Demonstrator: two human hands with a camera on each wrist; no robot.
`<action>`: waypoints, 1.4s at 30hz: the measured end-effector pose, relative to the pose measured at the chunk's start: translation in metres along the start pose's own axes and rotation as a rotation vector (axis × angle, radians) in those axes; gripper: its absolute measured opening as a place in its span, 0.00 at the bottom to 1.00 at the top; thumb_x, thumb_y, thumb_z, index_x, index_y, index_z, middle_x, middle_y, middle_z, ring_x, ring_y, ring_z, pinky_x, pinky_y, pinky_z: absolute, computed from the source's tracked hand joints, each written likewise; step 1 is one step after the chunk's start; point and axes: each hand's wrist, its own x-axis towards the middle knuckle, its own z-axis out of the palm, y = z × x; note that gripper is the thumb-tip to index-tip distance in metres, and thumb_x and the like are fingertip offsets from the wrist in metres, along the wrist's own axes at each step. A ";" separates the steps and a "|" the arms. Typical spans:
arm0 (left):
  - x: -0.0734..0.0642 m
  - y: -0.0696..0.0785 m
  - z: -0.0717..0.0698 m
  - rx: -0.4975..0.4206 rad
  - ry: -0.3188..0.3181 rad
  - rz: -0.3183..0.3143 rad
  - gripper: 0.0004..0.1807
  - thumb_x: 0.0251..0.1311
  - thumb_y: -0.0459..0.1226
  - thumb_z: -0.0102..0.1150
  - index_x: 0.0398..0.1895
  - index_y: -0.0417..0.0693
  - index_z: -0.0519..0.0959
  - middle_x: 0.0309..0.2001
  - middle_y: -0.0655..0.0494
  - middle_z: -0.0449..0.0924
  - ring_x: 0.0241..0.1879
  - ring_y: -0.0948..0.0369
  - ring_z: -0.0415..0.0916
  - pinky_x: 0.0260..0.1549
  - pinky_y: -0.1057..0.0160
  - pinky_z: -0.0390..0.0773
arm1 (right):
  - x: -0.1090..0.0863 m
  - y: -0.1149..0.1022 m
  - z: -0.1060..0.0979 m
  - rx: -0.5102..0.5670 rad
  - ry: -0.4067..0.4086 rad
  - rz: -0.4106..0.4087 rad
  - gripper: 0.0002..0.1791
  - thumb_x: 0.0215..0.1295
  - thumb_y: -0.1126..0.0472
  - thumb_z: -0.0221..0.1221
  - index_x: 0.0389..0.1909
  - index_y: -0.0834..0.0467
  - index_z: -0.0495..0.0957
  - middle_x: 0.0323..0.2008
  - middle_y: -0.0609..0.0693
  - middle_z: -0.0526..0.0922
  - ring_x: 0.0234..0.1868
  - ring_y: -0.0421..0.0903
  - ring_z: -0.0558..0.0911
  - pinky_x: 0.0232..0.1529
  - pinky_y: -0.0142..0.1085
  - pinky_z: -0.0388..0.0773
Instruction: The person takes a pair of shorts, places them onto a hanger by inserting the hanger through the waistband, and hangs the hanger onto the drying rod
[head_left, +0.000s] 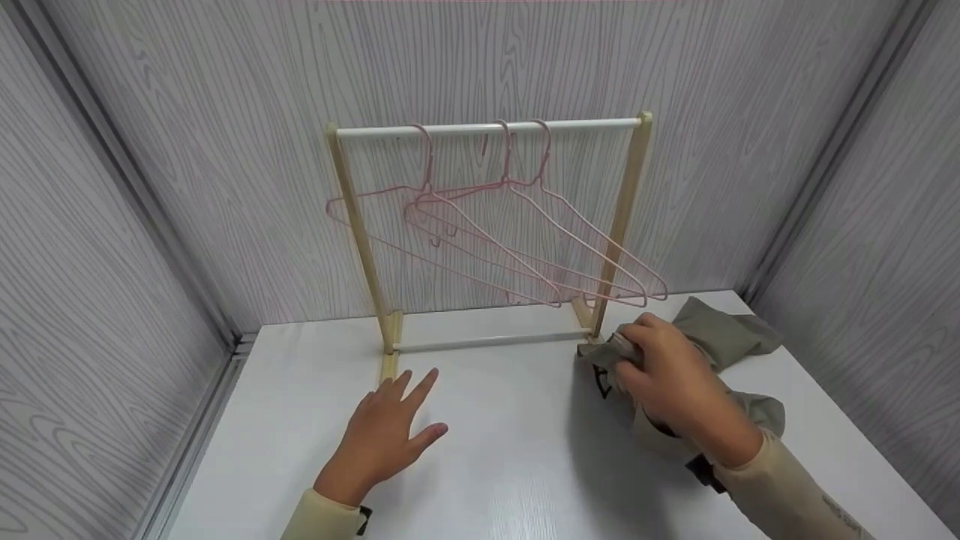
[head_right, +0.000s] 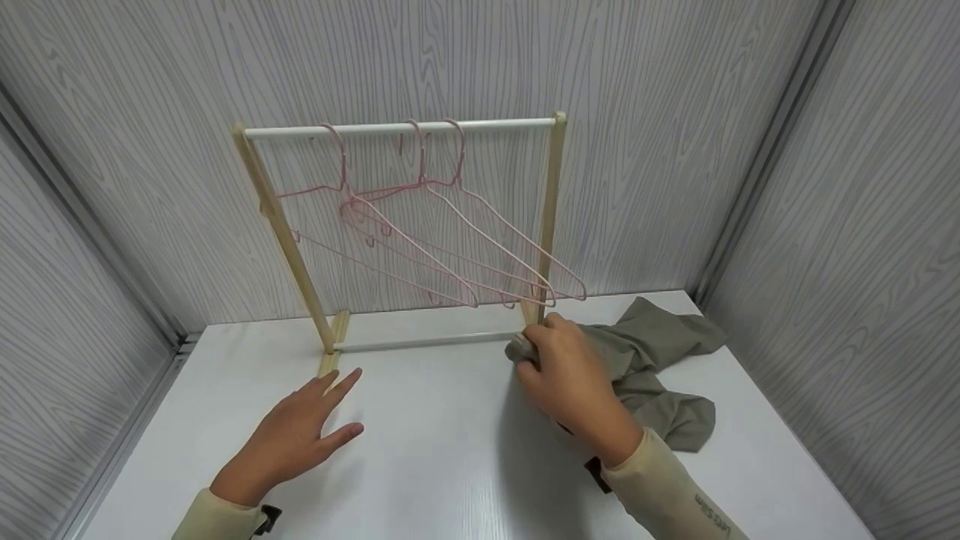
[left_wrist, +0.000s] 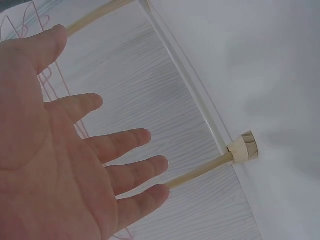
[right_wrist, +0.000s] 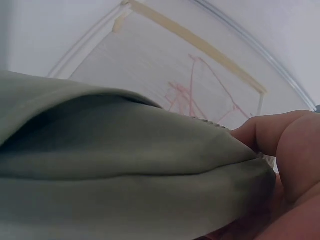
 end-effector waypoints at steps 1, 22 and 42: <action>0.000 0.000 0.000 -0.001 0.004 0.004 0.44 0.74 0.65 0.61 0.87 0.64 0.61 0.81 0.37 0.67 0.78 0.31 0.64 0.72 0.27 0.67 | 0.003 -0.003 0.001 0.007 -0.001 -0.015 0.10 0.62 0.72 0.58 0.33 0.52 0.81 0.34 0.48 0.74 0.32 0.44 0.70 0.34 0.39 0.67; 0.039 0.026 -0.017 -0.164 0.051 0.168 0.51 0.68 0.66 0.67 0.88 0.63 0.59 0.81 0.52 0.69 0.80 0.48 0.68 0.74 0.38 0.71 | 0.074 -0.017 0.024 0.368 -0.185 -0.121 0.16 0.68 0.73 0.54 0.25 0.53 0.63 0.23 0.42 0.57 0.24 0.40 0.57 0.30 0.35 0.59; 0.099 0.037 0.014 -0.379 -0.041 0.120 0.52 0.65 0.50 0.78 0.88 0.67 0.59 0.84 0.59 0.64 0.81 0.53 0.65 0.77 0.43 0.69 | 0.096 -0.045 0.019 0.400 -0.140 -0.152 0.12 0.72 0.70 0.54 0.29 0.52 0.72 0.24 0.43 0.61 0.23 0.41 0.61 0.28 0.35 0.62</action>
